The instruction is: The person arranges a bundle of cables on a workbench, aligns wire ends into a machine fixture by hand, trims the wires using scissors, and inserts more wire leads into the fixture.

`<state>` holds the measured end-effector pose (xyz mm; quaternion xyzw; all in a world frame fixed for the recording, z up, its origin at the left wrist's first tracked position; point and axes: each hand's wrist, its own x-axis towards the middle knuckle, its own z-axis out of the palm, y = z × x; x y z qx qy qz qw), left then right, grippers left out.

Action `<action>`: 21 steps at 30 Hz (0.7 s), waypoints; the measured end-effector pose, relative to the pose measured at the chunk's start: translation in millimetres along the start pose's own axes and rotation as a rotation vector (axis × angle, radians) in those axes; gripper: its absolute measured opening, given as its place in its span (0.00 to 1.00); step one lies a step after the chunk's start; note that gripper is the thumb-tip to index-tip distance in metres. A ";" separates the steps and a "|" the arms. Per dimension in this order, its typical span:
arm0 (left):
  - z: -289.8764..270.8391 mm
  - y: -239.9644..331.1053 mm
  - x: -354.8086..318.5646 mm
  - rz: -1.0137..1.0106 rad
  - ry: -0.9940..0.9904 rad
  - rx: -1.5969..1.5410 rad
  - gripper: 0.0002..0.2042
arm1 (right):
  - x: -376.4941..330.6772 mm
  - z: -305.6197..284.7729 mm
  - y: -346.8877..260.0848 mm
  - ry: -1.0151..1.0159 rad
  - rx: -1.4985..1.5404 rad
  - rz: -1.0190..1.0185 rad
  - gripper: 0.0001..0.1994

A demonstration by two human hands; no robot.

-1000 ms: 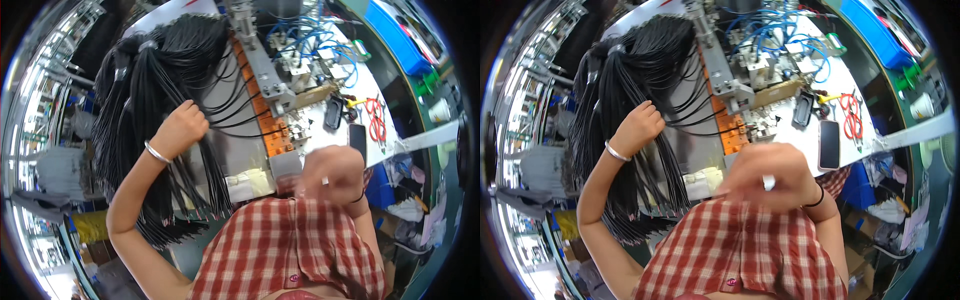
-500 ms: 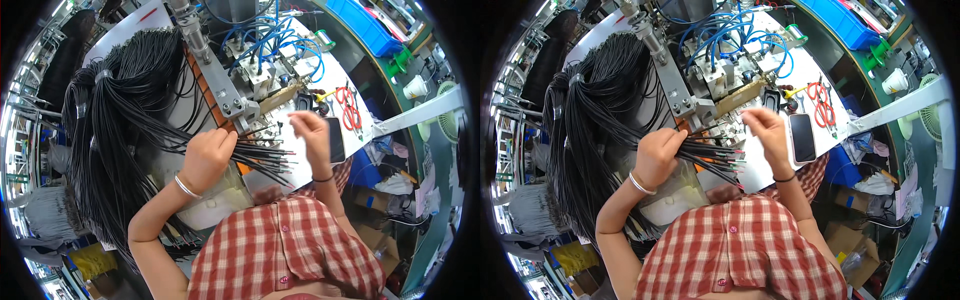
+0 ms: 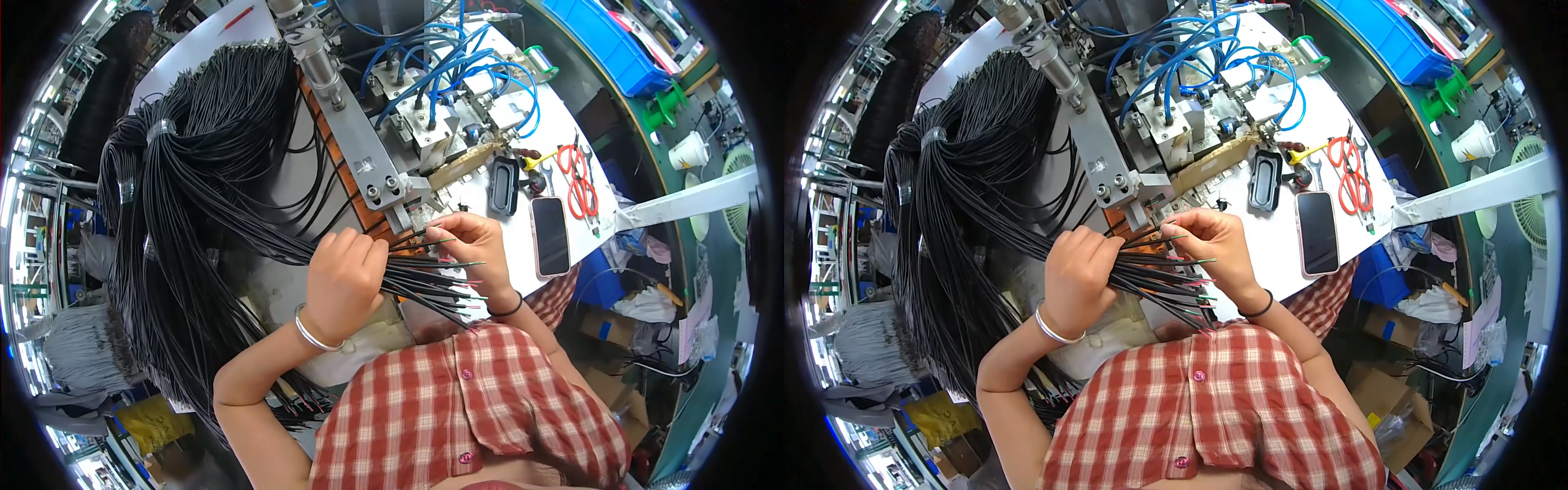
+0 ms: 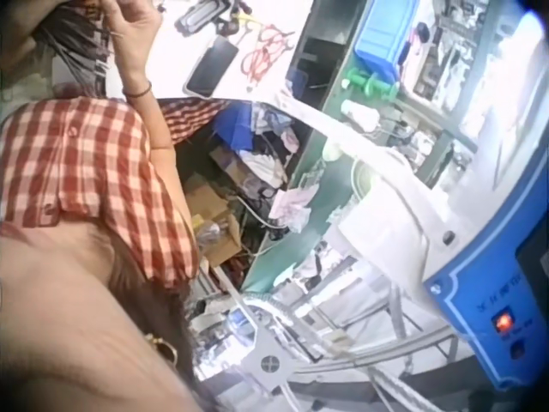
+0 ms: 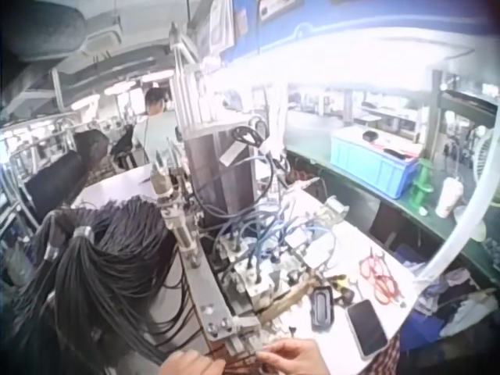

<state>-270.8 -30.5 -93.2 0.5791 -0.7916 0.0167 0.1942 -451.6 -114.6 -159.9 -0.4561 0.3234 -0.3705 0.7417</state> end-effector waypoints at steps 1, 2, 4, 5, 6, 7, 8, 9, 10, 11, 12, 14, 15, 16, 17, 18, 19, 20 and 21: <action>0.4 -0.2 -0.2 -0.001 -0.004 -0.001 0.12 | -0.7 0.9 -1.1 -0.015 0.016 -0.007 0.06; 0.8 -0.4 -0.3 -0.010 -0.003 -0.008 0.12 | -0.6 1.1 -1.1 -0.014 0.018 -0.004 0.06; 1.6 0.0 -0.4 -0.029 0.004 -0.022 0.12 | 0.8 0.5 -2.0 -0.041 0.068 0.007 0.05; 2.1 -0.6 -0.5 -0.030 0.003 -0.023 0.12 | 1.6 0.1 -2.5 -0.054 0.092 0.013 0.04; 2.8 -1.8 -0.4 -0.016 0.002 -0.043 0.12 | 2.3 -1.7 -3.2 -0.054 0.092 0.014 0.04; 3.4 -2.9 -0.5 -0.002 0.001 -0.062 0.12 | 3.0 -4.9 -4.4 -0.143 0.106 0.069 0.04; 3.8 -3.7 -0.5 0.013 0.000 -0.082 0.12 | 3.9 -8.2 -5.5 -0.232 0.121 0.124 0.04; 3.3 -3.3 -0.6 0.013 0.000 -0.082 0.12 | 4.2 -10.2 -6.2 -0.321 0.135 0.178 0.03; 2.2 -2.2 -0.7 0.004 -0.015 -0.083 0.11 | 4.1 -10.5 -7.2 -0.321 0.135 0.179 0.03; 1.1 -1.0 -0.7 -0.004 -0.029 -0.085 0.10 | 3.8 -10.4 -9.0 -0.263 0.043 0.140 0.03; 0.7 -0.4 -1.0 -0.013 -0.043 -0.086 0.10 | 3.7 -10.2 -10.6 -0.205 -0.049 0.100 0.03; 1.8 1.1 -1.8 -0.002 -0.067 -0.107 0.11 | 3.3 -10.7 -10.9 -0.145 -0.141 0.061 0.03; 2.7 1.6 -2.3 0.010 -0.090 -0.128 0.13 | 4.2 -11.5 -9.3 -0.166 -0.076 0.098 0.03; 3.3 1.8 -3.0 0.021 -0.112 -0.149 0.15 | 5.1 -12.3 -7.1 -0.187 -0.012 0.136 0.04; 3.9 1.6 -3.6 0.019 -0.112 -0.150 0.15 | 5.6 -13.0 -4.7 -0.207 0.052 0.173 0.04; 4.8 0.9 -3.3 0.027 -0.114 -0.140 0.15 | 6.4 -13.8 -1.7 -0.207 0.051 0.174 0.04; 5.7 0.3 -3.0 0.035 -0.115 -0.130 0.14 | 7.4 -14.4 2.0 -0.169 -0.065 0.153 0.05; 6.2 -0.2 -2.9 0.042 -0.117 -0.119 0.14 | 8.4 -14.7 5.5 -0.130 -0.181 0.131 0.05; 5.3 0.0 -2.5 0.042 -0.116 -0.121 0.14 | 9.1 -14.7 7.9 -0.091 -0.297 0.109 0.06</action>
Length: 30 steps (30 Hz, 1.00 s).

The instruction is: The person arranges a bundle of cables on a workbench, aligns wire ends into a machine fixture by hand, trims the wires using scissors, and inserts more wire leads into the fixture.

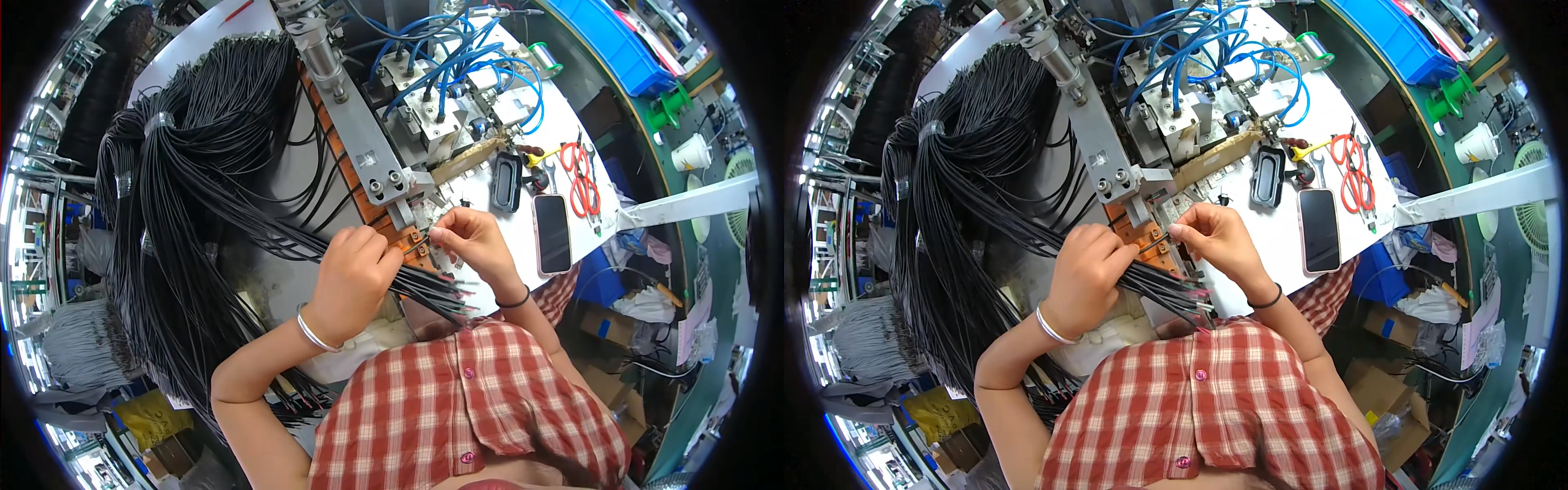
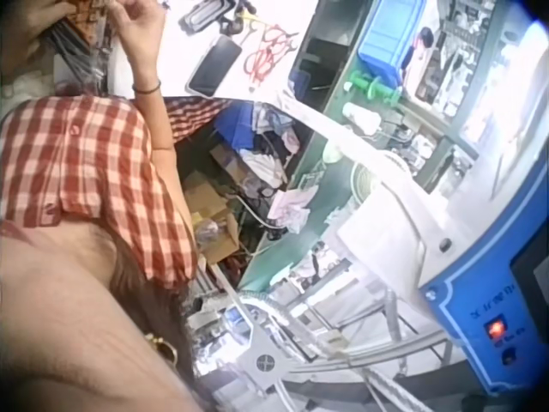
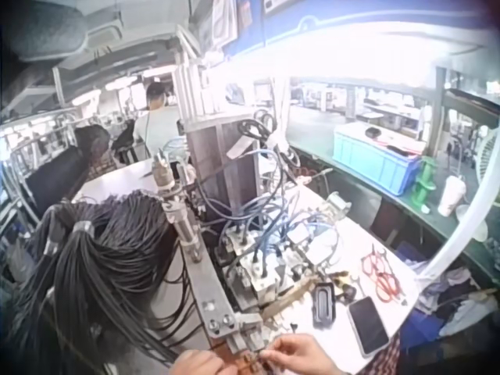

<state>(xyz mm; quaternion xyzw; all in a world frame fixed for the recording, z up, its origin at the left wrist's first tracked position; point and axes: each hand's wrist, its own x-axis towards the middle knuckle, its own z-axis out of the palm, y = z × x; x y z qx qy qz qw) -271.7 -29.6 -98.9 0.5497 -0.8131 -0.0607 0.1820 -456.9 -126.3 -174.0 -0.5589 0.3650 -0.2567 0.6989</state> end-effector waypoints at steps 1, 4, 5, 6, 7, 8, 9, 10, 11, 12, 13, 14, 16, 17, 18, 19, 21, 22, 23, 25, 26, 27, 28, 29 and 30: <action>-2.3 1.0 0.6 -0.026 0.009 0.009 0.13 | 1.1 0.8 1.2 0.000 -0.001 0.001 0.06; -5.3 3.1 0.1 -0.076 0.022 0.025 0.12 | 3.8 3.0 3.6 -0.117 0.237 0.088 0.08; -4.8 3.8 -0.8 -0.078 -0.005 0.027 0.12 | 4.2 0.6 2.8 -0.115 0.238 0.089 0.08; -4.1 4.4 -1.4 -0.079 -0.033 0.029 0.12 | 4.4 -3.7 0.7 -0.160 0.212 0.124 0.08; -3.7 4.6 -2.3 -0.084 -0.061 0.033 0.11 | 4.7 -7.0 -1.7 -0.208 0.186 0.159 0.09; -1.5 3.7 -3.0 -0.084 -0.063 0.033 0.11 | 4.6 -8.3 -3.4 -0.256 0.159 0.194 0.09; 2.4 1.9 -4.0 -0.068 -0.063 0.041 0.11 | 3.9 -7.5 -4.6 -0.257 0.160 0.195 0.09; 6.2 0.1 -5.0 -0.051 -0.063 0.049 0.11 | 3.1 -5.8 -5.9 -0.223 0.135 0.198 0.08; 7.8 -0.9 -5.4 -0.035 -0.062 0.058 0.11 | 2.3 -3.8 -6.9 -0.189 0.109 0.201 0.08; 7.5 -0.9 -4.6 -0.034 -0.063 0.057 0.11 | 1.1 -2.8 -7.1 -0.154 0.084 0.204 0.07; 6.4 -0.6 -3.5 -0.042 -0.054 0.072 0.12 | 0.3 -1.8 -4.4 -0.153 0.084 0.204 0.07; 4.9 -0.2 -2.5 -0.050 -0.045 0.088 0.13 | -0.2 -0.6 1.2 -0.086 0.047 0.117 0.06; 2.6 1.2 -1.1 -0.057 -0.035 0.105 0.13 | -2.0 1.2 9.4 0.046 -0.027 -0.057 0.03; 1.6 1.9 -0.7 -0.058 -0.012 0.091 0.12 | -4.2 2.6 6.2 0.045 -0.027 -0.059 0.03; 0.8 2.5 -0.3 -0.059 0.010 0.077 0.10 | -7.5 4.0 -1.0 0.009 0.039 -0.077 0.04; -0.2 2.6 -0.2 -0.059 0.033 0.062 0.09 | -10.4 5.2 -8.2 -0.027 0.106 -0.096 0.04; -2.7 1.3 -0.1 -0.053 0.035 0.048 0.09 | -10.2 5.9 -12.1 -0.065 0.173 -0.115 0.05; -3.5 1.0 0.0 -0.046 0.035 0.030 0.10 | -9.4 4.2 -12.6 -0.040 0.154 -0.077 0.05; -4.2 0.7 0.0 -0.039 0.035 0.013 0.10 | -8.5 2.6 -13.0 -0.016 0.135 -0.039 0.05; -3.6 2.0 -1.0 -0.050 0.032 0.005 0.12 | -8.4 3.2 -12.9 0.005 0.117 -0.002 0.05; -2.9 3.1 -1.6 -0.060 0.027 -0.004 0.15 | -10.1 5.2 -12.0 0.032 0.109 -0.012 0.04; -3.0 3.7 -2.1 -0.071 0.023 -0.012 0.19 | -11.5 7.8 -11.3 0.058 0.102 -0.023 0.04; -3.2 3.9 -1.9 -0.074 0.024 -0.009 0.19 | -11.8 9.4 -11.1 0.084 0.094 -0.034 0.04; -3.4 4.1 -1.5 -0.085 0.018 0.001 0.18 | -11.5 9.9 -12.5 0.080 0.096 -0.035 0.04; -3.6 4.2 -1.2 -0.095 0.011 0.011 0.18 | -11.8 9.7 -15.5 0.052 0.146 -0.019 0.04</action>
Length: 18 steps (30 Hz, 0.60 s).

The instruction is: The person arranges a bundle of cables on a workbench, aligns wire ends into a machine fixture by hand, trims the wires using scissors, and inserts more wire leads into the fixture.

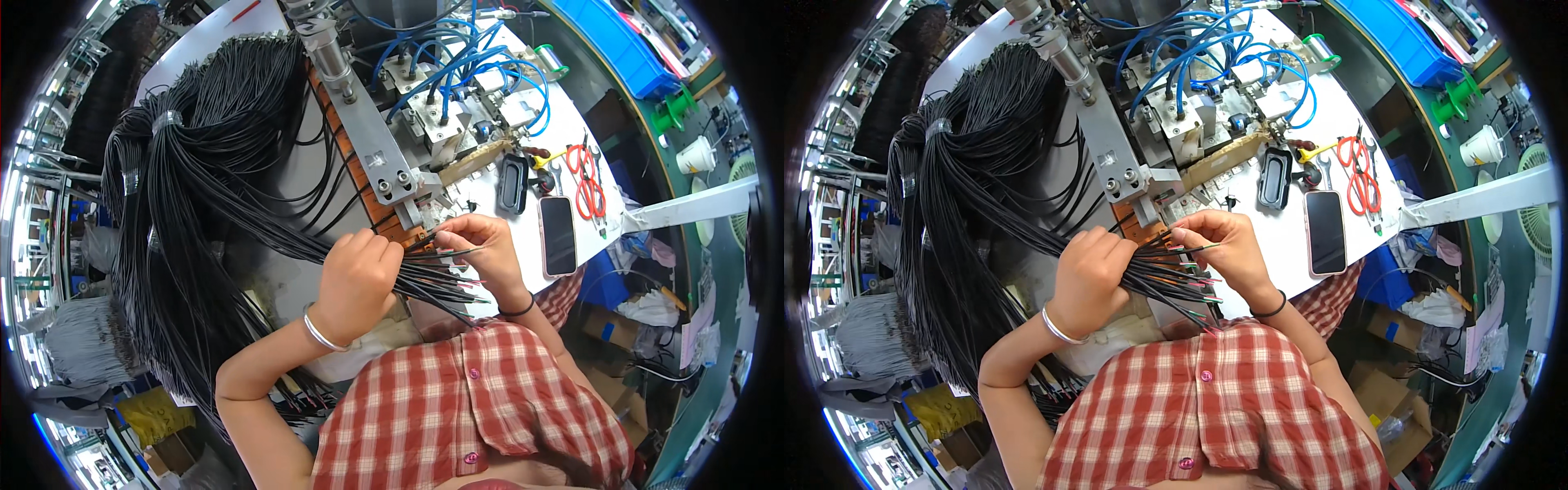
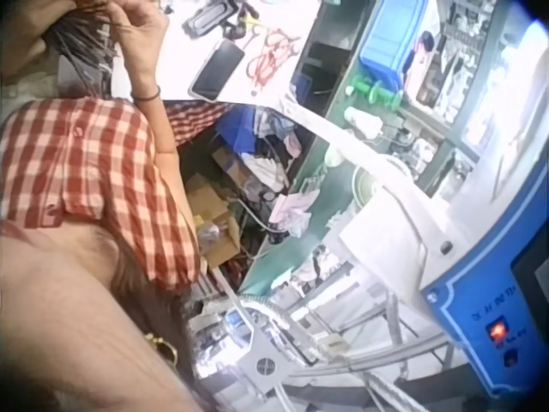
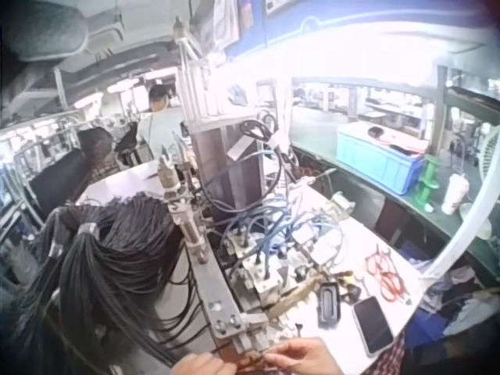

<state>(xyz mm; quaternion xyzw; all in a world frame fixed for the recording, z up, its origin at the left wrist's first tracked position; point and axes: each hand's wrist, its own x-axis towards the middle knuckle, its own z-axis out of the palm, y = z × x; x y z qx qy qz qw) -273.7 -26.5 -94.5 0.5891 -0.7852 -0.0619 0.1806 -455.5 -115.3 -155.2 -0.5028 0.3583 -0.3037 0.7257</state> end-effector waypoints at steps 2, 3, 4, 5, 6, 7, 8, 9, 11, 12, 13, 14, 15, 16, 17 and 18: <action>-0.2 -0.3 0.1 -0.010 -0.006 0.010 0.17 | -0.7 -1.6 -4.9 -0.048 0.099 0.039 0.05; 0.2 -0.6 0.1 -0.001 0.009 0.002 0.16 | -0.5 -3.8 -4.7 -0.048 0.099 0.039 0.05; 0.6 -0.8 0.1 0.008 0.024 -0.007 0.15 | 0.1 -6.7 -3.7 -0.143 0.156 0.064 0.04; 0.7 -0.9 0.1 0.017 0.039 -0.017 0.14 | 0.7 -9.4 -2.7 -0.238 0.213 0.090 0.04; 0.7 -0.9 0.0 0.019 0.039 -0.018 0.14 | 1.1 -10.8 -2.5 -0.332 0.269 0.116 0.03; 0.6 -1.2 -0.2 0.020 0.040 -0.007 0.12 | 1.5 -11.1 -3.7 -0.331 0.269 0.116 0.03; 0.8 -1.4 -0.3 0.020 0.042 0.004 0.11 | 1.5 -10.9 -6.2 -0.278 0.208 0.096 0.04; 1.1 -1.4 -0.3 0.021 0.043 0.015 0.10 | 1.3 -10.7 -8.6 -0.224 0.146 0.075 0.04; 1.3 -0.4 0.0 0.010 0.024 0.006 0.11 | 1.9 -10.4 -8.6 -0.168 0.084 0.057 0.05; 1.1 0.3 0.1 -0.001 0.006 -0.002 0.12 | 2.5 -10.0 -6.5 -0.161 0.097 0.055 0.05; 1.2 0.8 0.1 -0.012 -0.012 -0.009 0.13 | 3.2 -9.8 -3.9 -0.154 0.110 0.053 0.05; 2.9 0.3 -0.4 -0.012 -0.012 -0.012 0.13 | 3.8 -9.8 -1.3 -0.147 0.122 0.051 0.05; 6.2 -1.1 -1.3 0.021 -0.003 -0.026 0.13 | 4.1 -10.0 1.1 -0.146 0.121 0.052 0.05; 9.4 -2.4 -2.3 0.054 0.007 -0.041 0.13 | 4.5 -10.3 3.7 -0.133 0.076 0.038 0.05; 11.3 -3.1 -2.1 0.087 0.017 -0.056 0.14 | 5.5 -11.2 6.1 -0.119 0.031 0.024 0.05; 11.2 -3.0 -1.4 0.086 0.019 -0.058 0.14 | 6.5 -12.0 8.4 -0.106 -0.014 0.010 0.06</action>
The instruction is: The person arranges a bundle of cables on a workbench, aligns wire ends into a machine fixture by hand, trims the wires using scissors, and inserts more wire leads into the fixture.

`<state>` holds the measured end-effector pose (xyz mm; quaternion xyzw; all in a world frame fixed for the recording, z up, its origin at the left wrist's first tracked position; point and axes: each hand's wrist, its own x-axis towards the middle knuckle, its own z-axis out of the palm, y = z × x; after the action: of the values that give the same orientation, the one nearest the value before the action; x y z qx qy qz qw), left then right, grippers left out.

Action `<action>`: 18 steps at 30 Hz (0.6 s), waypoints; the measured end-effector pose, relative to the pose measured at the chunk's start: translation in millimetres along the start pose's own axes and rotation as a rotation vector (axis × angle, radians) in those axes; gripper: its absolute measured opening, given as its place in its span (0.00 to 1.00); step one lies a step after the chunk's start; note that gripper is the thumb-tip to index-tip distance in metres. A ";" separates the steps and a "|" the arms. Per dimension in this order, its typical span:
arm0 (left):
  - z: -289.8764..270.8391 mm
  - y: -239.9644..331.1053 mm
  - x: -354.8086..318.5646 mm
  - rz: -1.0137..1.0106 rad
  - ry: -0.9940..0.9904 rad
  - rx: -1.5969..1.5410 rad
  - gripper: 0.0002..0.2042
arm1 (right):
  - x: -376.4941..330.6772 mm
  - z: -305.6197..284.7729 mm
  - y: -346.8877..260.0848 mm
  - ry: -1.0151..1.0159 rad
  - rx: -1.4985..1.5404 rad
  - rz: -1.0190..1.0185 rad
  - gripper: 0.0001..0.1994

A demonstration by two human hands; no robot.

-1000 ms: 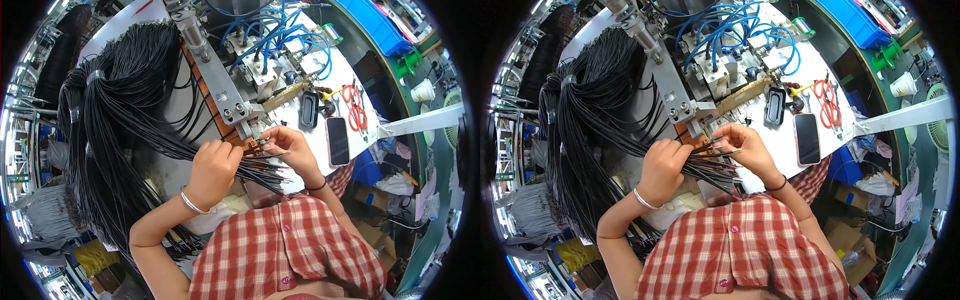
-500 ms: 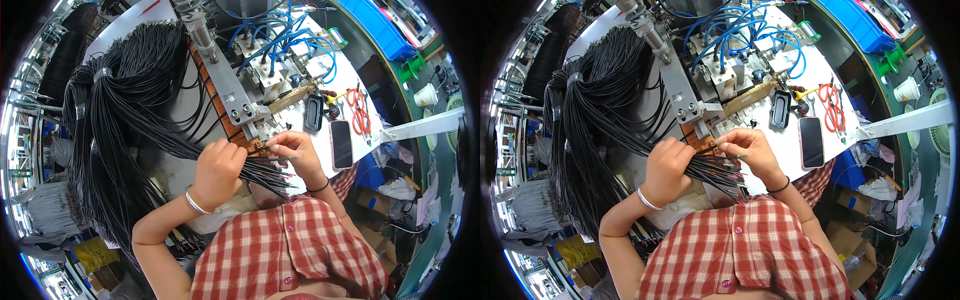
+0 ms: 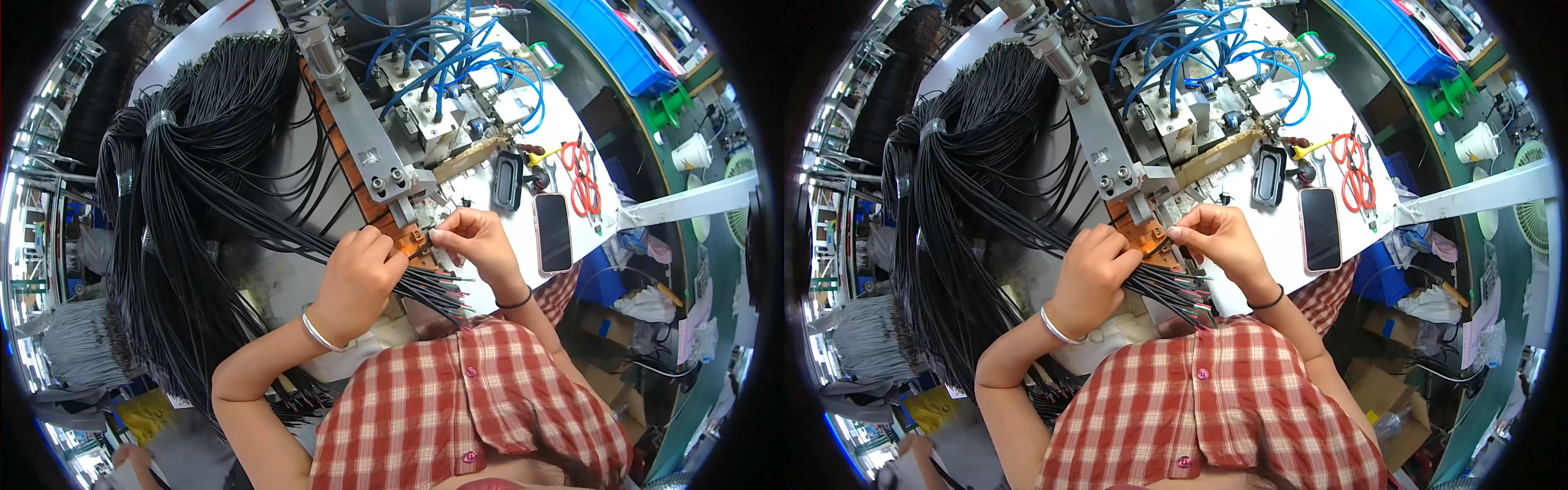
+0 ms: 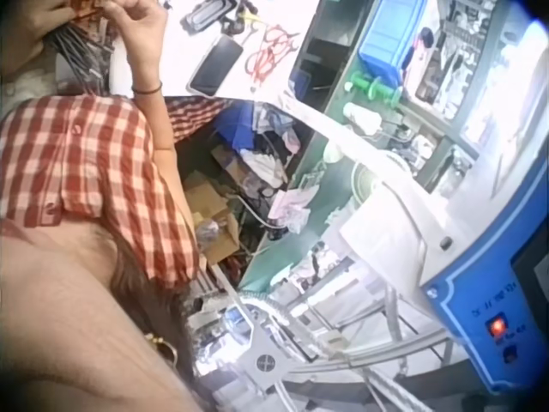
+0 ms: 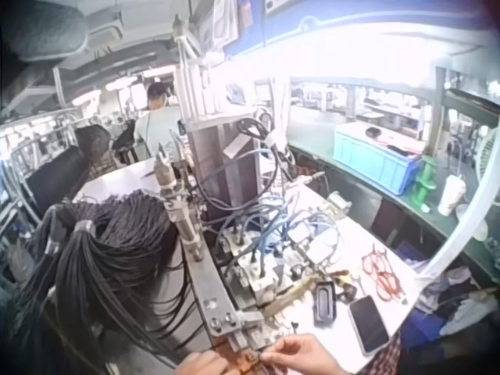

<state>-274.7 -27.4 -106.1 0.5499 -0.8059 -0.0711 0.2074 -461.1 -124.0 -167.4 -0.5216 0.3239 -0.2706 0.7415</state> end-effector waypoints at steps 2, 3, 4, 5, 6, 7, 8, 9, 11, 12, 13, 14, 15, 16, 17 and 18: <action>-2.1 0.8 1.8 -0.017 0.037 0.006 0.13 | 3.7 0.5 5.6 0.009 -0.014 0.010 0.06; -3.3 1.4 2.7 -0.025 0.054 0.009 0.13 | 5.9 1.0 7.9 0.017 -0.025 0.019 0.07; -5.0 1.8 2.6 -0.025 0.054 0.006 0.13 | 6.9 1.4 9.3 0.027 -0.035 0.030 0.07; -7.2 2.3 2.3 -0.048 0.040 0.025 0.13 | 7.2 1.0 7.9 0.029 -0.035 0.032 0.07; -9.0 2.7 2.2 -0.071 0.027 0.043 0.12 | 7.5 0.3 4.3 -0.025 -0.013 0.103 0.08; -9.5 2.8 2.2 -0.093 0.013 0.061 0.12 | 7.8 -0.7 0.8 -0.079 0.009 0.175 0.08; -9.0 2.6 2.5 -0.092 0.010 0.060 0.12 | 8.3 -1.9 -0.8 -0.132 0.032 0.246 0.08; -8.8 2.6 2.5 -0.079 0.001 0.083 0.09 | 8.7 -3.1 -0.9 -0.132 0.034 0.247 0.08; -8.3 2.4 2.3 -0.052 -0.018 0.129 0.06 | 9.3 -5.6 -1.1 -0.144 0.006 0.219 0.08; -6.2 1.5 1.5 -0.052 -0.019 0.128 0.06 | 9.3 -6.0 -1.0 -0.150 -0.008 0.204 0.08; -2.2 -0.5 -0.2 -0.043 -0.028 0.110 0.07 | 9.2 -5.6 0.7 -0.150 -0.007 0.205 0.08; 0.9 -1.8 -0.7 -0.034 -0.037 0.090 0.09 | 8.7 -5.1 4.4 -0.120 -0.048 0.181 0.07; 1.8 -2.0 -0.6 -0.025 -0.045 0.071 0.13 | 8.1 -4.2 8.2 -0.090 -0.089 0.156 0.06; 2.1 -2.0 -1.1 -0.025 -0.045 0.070 0.13 | 7.0 -2.9 10.4 -0.060 -0.131 0.132 0.06; 2.1 -2.0 -1.8 -0.039 -0.038 0.080 0.13 | 5.4 -1.3 11.3 -0.059 -0.132 0.132 0.06; 0.6 -1.0 -1.1 -0.052 -0.030 0.091 0.13 | 3.4 0.7 12.1 0.003 -0.146 0.063 0.05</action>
<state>-273.7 -26.9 -107.3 0.5783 -0.7968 -0.0482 0.1682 -457.5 -122.4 -179.4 -0.5633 0.3602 -0.2238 0.7091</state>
